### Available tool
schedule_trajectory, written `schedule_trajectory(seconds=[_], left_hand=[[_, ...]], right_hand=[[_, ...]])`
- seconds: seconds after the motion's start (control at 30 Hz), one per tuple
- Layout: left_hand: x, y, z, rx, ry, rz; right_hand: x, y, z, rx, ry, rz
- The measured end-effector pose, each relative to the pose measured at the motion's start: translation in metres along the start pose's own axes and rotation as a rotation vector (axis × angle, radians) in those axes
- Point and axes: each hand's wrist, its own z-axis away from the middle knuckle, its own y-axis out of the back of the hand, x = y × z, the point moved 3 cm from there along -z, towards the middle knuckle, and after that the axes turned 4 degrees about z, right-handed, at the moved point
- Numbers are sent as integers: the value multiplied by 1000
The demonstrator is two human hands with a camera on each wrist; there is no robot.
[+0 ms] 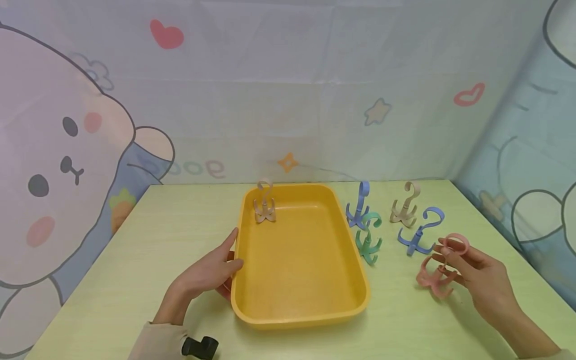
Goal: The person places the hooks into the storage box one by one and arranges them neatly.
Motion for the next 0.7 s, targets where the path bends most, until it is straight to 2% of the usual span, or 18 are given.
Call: schedule_trajectory(seconds=[0.2,0.47,0.7], left_hand=[[0,0,0,-2,-2,-1],[0,0,1,-1,-3,1],[0,0,0,-3,-9,-1]], right_hand=[[-7,-7,1,-80,33,-72],[-19,-17,1,-141,17,-30],[-24,-26,2,-184,5,-59]])
